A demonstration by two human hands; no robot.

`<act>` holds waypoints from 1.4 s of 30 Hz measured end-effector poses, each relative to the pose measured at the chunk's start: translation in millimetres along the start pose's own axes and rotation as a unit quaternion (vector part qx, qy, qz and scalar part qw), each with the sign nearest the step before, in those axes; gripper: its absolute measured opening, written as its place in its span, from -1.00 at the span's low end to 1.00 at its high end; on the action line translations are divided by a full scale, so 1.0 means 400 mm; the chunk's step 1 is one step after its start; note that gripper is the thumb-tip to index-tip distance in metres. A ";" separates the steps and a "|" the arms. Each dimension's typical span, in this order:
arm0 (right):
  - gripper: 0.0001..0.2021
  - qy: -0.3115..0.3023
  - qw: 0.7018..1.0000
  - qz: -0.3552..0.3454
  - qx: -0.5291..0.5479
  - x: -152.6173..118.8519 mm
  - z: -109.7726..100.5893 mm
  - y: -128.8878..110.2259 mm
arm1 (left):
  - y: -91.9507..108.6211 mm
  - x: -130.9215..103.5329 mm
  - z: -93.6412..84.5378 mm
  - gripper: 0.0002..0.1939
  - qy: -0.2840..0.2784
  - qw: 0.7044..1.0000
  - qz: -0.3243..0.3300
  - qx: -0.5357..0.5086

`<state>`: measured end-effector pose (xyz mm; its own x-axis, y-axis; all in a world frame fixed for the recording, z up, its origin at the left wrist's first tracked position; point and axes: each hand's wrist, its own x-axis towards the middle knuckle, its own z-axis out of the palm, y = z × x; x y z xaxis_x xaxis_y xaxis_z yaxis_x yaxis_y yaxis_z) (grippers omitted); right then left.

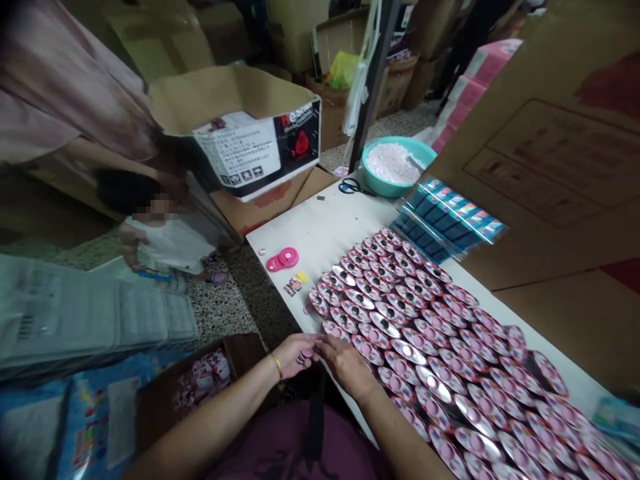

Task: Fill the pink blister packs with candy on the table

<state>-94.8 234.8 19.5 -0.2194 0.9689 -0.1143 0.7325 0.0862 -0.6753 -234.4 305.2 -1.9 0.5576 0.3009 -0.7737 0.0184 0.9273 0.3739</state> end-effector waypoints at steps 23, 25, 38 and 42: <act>-0.69 -0.016 0.918 0.355 -0.177 0.157 -0.091 0.088 | 0.053 0.022 -0.019 -0.51 -0.019 0.994 0.081 -0.069; -0.74 0.024 0.961 0.250 -0.119 0.143 -0.066 0.039 | 0.050 0.029 -0.010 -0.46 -0.006 0.995 0.090 -0.048; -0.84 0.020 0.950 0.291 -0.109 0.286 -0.061 0.051 | 0.081 0.007 -0.080 -0.63 0.071 0.986 0.054 -0.138; -0.68 -0.072 0.916 0.334 -0.209 0.363 -0.056 0.056 | 0.095 -0.006 -0.107 -0.71 0.078 0.976 0.057 -0.197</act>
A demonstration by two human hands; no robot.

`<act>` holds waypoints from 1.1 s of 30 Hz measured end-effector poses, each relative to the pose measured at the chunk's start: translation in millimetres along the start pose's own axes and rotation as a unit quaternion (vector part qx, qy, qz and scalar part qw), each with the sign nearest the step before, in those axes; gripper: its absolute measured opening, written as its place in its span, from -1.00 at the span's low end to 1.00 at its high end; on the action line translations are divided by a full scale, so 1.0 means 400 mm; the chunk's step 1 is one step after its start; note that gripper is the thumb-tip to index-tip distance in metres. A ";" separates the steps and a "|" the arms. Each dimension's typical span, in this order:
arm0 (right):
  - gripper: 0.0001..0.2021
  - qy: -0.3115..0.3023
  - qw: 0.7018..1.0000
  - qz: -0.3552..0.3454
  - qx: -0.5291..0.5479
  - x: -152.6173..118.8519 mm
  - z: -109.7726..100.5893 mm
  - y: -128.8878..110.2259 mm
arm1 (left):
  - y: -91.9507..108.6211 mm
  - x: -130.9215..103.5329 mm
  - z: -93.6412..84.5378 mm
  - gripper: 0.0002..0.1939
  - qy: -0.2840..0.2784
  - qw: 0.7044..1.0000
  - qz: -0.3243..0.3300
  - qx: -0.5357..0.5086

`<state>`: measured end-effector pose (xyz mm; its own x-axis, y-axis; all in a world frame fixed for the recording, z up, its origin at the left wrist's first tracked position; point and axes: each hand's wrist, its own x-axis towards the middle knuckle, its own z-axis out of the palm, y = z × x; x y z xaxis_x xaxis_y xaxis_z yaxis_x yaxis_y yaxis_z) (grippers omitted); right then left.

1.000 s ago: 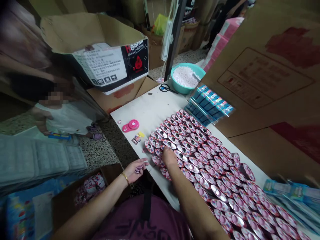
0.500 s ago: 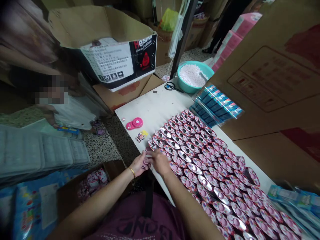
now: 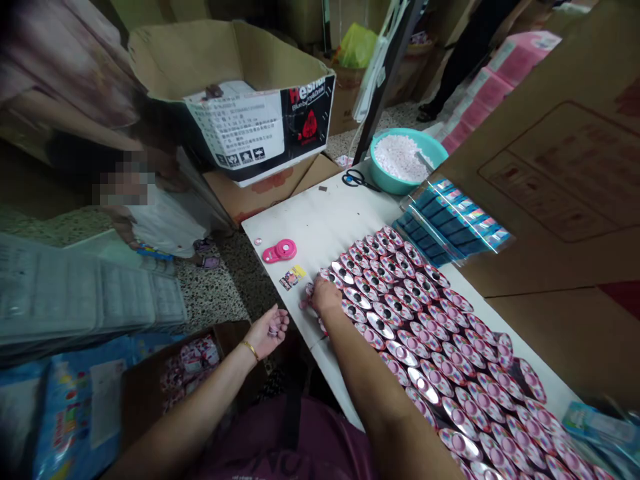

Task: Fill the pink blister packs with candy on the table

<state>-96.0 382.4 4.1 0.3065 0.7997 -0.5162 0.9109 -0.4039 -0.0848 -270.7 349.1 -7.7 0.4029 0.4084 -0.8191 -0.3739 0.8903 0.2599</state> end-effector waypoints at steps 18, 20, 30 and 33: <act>-0.73 -0.013 0.924 -0.322 0.206 -0.174 0.036 0.010 | -0.058 0.049 0.049 -0.51 -0.038 0.991 0.034 0.126; -0.75 0.006 0.940 -0.277 0.198 -0.176 0.046 0.050 | -0.068 0.079 0.049 -0.58 -0.035 0.985 0.049 0.162; -0.76 0.127 0.947 -0.198 0.220 -0.186 0.066 0.127 | -0.038 0.132 0.015 -0.77 0.023 0.979 0.107 0.172; -0.69 0.180 0.952 -0.169 0.181 -0.123 0.034 0.073 | -0.032 0.113 0.024 -0.73 0.036 0.979 0.116 0.164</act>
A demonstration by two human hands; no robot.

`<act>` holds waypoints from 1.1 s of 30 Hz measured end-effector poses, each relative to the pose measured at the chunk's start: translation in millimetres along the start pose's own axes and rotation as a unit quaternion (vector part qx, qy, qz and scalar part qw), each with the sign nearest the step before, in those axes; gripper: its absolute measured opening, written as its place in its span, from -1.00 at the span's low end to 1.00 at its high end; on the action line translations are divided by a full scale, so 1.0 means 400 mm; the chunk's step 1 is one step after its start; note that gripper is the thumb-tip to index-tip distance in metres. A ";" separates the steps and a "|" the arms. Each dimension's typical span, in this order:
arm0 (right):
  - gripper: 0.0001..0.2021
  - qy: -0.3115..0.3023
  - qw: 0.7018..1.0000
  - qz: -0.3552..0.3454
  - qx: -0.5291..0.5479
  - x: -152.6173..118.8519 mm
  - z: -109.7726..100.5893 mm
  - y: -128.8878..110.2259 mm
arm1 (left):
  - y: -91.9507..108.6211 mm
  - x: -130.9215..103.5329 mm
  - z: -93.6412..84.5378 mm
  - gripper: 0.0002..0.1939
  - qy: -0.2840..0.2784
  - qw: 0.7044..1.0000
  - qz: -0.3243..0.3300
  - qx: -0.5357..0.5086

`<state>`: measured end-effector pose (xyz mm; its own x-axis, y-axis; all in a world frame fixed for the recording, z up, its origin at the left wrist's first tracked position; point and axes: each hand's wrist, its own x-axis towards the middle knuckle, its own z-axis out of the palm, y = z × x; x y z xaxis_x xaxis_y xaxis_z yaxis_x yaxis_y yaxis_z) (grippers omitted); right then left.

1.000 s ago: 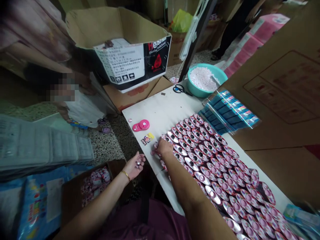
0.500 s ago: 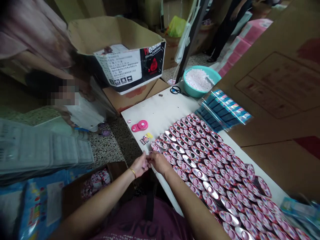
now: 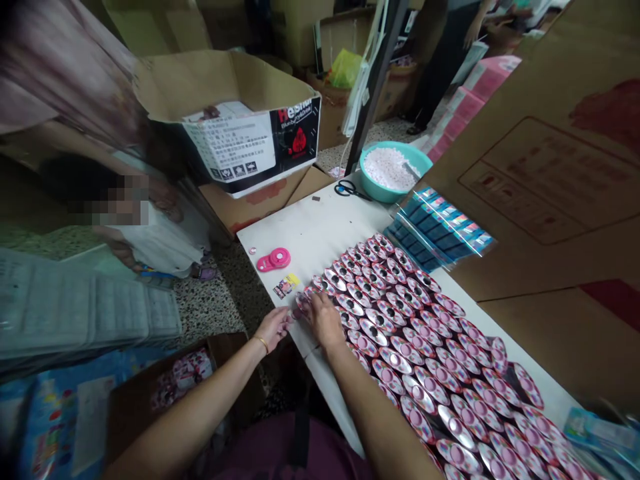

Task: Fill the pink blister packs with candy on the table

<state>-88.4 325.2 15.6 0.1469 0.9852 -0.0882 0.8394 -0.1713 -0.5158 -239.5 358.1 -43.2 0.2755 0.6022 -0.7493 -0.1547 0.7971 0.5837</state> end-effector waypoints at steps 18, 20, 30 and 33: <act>-0.79 -0.081 0.991 -0.052 -0.088 0.099 0.041 -0.017 | 0.048 -0.023 0.020 -0.68 -0.001 1.000 0.008 -0.020; -0.82 -0.105 0.990 -0.057 -0.072 0.112 0.054 -0.022 | 0.049 -0.032 0.017 -0.70 -0.003 1.000 0.002 -0.028; -0.82 -0.036 0.984 0.145 -0.095 -0.027 -0.057 0.152 | 0.019 -0.083 -0.024 -0.92 -0.008 0.980 -0.099 -0.174; -0.78 -0.107 0.957 0.216 -0.163 -0.025 -0.069 0.185 | 0.022 -0.103 0.015 -0.92 -0.031 0.974 -0.116 -0.191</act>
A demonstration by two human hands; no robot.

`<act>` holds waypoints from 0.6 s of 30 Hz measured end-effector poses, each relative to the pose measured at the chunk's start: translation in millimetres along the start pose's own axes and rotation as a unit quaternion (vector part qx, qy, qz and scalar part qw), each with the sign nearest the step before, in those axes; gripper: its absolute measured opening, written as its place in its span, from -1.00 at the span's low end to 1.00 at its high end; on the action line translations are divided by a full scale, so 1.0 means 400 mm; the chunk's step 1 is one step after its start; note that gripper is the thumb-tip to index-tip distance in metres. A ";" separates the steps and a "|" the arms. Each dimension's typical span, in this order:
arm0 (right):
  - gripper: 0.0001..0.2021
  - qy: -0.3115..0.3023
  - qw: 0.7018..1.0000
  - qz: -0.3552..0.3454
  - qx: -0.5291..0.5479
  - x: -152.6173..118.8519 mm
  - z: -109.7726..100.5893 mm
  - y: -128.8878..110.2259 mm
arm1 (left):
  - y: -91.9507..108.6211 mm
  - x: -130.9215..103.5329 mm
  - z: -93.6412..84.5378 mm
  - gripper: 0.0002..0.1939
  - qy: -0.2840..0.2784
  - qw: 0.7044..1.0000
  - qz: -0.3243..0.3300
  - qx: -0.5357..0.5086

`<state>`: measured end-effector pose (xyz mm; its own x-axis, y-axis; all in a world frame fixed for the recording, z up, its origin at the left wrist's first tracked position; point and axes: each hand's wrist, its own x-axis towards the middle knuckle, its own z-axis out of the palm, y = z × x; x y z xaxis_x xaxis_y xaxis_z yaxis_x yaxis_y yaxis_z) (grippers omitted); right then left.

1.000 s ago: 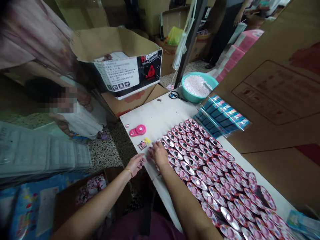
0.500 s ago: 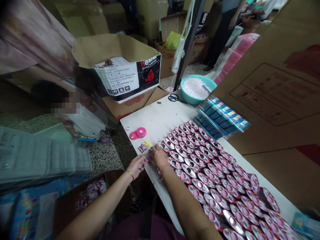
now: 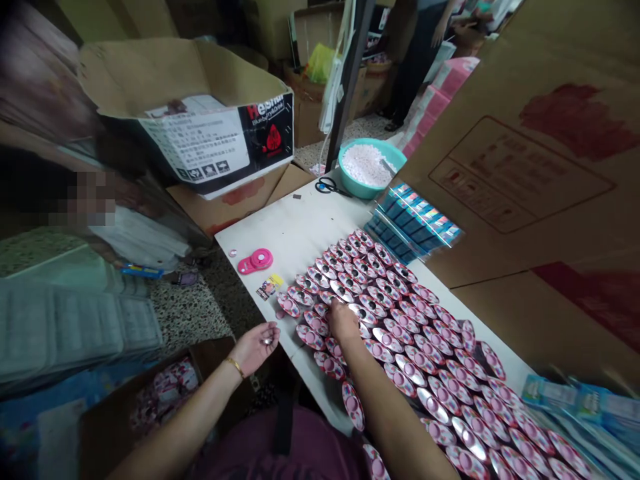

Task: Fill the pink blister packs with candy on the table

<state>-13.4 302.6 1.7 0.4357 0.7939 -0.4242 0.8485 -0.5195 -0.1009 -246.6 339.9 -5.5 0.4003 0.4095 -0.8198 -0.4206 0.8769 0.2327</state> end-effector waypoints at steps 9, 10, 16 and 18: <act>-0.66 -0.084 0.994 0.049 -0.057 0.080 -0.016 -0.026 | 0.002 -0.007 0.104 -0.84 -0.073 0.997 -0.004 -0.004; -0.66 -0.079 0.994 0.049 -0.055 0.069 -0.021 -0.026 | -0.003 -0.006 0.109 -0.82 -0.075 0.997 -0.009 -0.003; -0.75 0.060 0.986 -0.107 0.117 -0.089 -0.019 -0.078 | -0.045 -0.008 0.135 -0.64 -0.112 0.992 -0.020 0.050; -0.75 0.052 0.965 -0.200 0.161 -0.142 -0.004 -0.097 | -0.065 -0.015 0.148 -0.60 -0.147 0.986 -0.028 0.067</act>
<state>-70.8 278.3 31.2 0.1352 0.9700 -0.2022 0.8246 -0.2232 -0.5198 -190.0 329.6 24.3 0.6475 0.3975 -0.6502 -0.2870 0.9175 0.2752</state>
